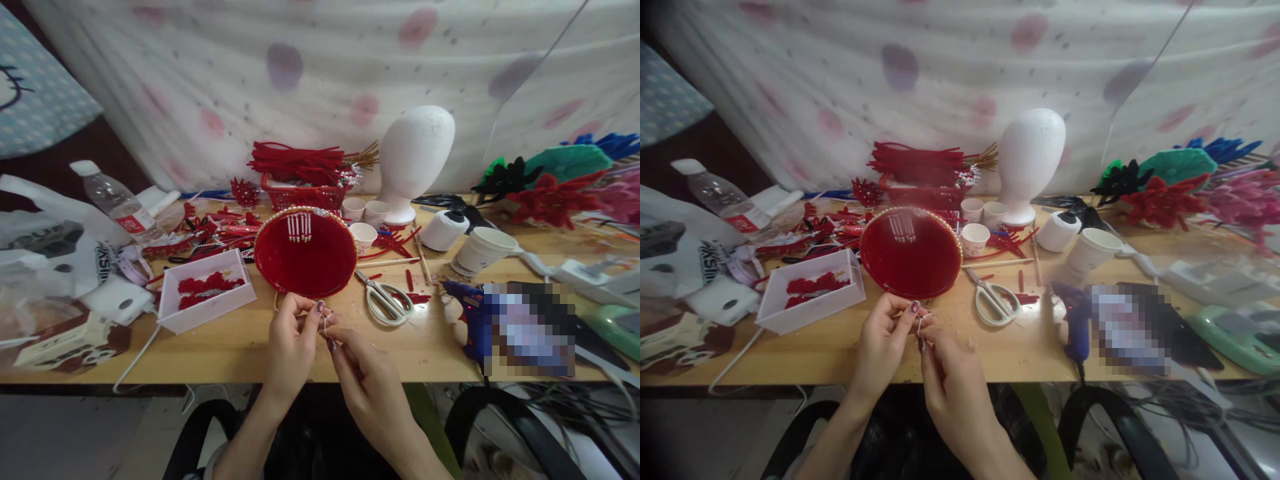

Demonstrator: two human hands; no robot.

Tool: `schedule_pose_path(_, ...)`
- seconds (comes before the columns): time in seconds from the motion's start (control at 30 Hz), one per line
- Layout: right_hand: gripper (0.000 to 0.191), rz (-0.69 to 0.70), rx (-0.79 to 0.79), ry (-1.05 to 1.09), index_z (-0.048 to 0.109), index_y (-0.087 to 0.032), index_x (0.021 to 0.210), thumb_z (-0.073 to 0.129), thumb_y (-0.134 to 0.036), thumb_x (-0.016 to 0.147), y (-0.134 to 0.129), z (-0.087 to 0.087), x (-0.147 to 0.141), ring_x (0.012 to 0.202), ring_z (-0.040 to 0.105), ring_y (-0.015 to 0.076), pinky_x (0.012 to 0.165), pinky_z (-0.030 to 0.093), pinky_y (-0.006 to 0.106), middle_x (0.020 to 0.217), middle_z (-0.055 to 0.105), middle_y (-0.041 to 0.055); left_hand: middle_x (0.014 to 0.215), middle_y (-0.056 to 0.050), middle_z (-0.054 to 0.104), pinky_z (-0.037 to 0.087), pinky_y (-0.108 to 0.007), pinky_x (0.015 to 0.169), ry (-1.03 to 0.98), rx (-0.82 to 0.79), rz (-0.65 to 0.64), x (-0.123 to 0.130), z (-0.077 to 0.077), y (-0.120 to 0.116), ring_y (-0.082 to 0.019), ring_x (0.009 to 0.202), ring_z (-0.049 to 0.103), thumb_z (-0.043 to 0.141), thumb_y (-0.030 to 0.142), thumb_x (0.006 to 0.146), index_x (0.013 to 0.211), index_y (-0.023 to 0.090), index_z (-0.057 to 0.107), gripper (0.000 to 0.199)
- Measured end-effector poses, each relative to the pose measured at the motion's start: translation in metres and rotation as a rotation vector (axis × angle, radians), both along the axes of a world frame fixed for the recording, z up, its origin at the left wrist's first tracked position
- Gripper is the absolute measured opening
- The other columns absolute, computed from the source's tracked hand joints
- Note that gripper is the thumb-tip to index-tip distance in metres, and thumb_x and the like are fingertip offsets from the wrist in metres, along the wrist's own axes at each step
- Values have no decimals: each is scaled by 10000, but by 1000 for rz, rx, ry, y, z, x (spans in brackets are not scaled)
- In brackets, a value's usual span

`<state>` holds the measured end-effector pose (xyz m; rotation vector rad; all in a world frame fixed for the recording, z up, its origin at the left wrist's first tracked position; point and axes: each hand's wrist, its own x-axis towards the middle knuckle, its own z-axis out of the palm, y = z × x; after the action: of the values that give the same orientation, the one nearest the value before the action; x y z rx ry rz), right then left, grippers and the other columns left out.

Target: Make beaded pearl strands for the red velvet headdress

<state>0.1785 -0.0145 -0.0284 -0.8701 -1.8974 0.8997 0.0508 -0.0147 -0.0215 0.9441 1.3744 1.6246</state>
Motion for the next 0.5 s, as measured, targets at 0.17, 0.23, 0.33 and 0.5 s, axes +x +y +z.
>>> schedule_pose_path(0.17, 213, -31, 97, -42, 659, -192, 1033, 469, -116, 976, -1, -2, -2, 747, 705, 199, 703, 518, 283, 908, 758, 90, 801, -29, 735, 624, -287, 641, -73, 34, 68, 7, -2, 0, -205, 697, 789, 736, 436, 852, 835, 188, 566, 301)
schedule_pose_path(0.23, 213, -39, 136, -64, 657, -190, 1008, 464, -107, 973, -1, -2, -3, 737, 716, 205, 693, 516, 285, 894, 770, 97, 798, -24, 730, 625, -277, 631, -102, 44, 89, 10, -4, 0, -203, 695, 791, 750, 442, 841, 837, 186, 573, 311)
schedule_pose_path(0.33, 220, -34, 165, -100, 655, -182, 980, 449, -106, 972, -4, -3, -3, 687, 718, 206, 657, 512, 281, 850, 775, 101, 784, -15, 724, 624, -260, 616, -149, 49, 112, 13, -6, -1, -198, 690, 790, 778, 440, 820, 827, 181, 584, 323)
schedule_pose_path(0.5, 234, -21, 150, -171, 636, -167, 915, 417, -110, 975, -8, -7, -4, 530, 667, 177, 530, 468, 249, 682, 720, 62, 772, -2, 733, 638, -263, 668, -244, 48, 151, 14, -9, -4, -171, 665, 784, 808, 451, 790, 806, 174, 593, 351)
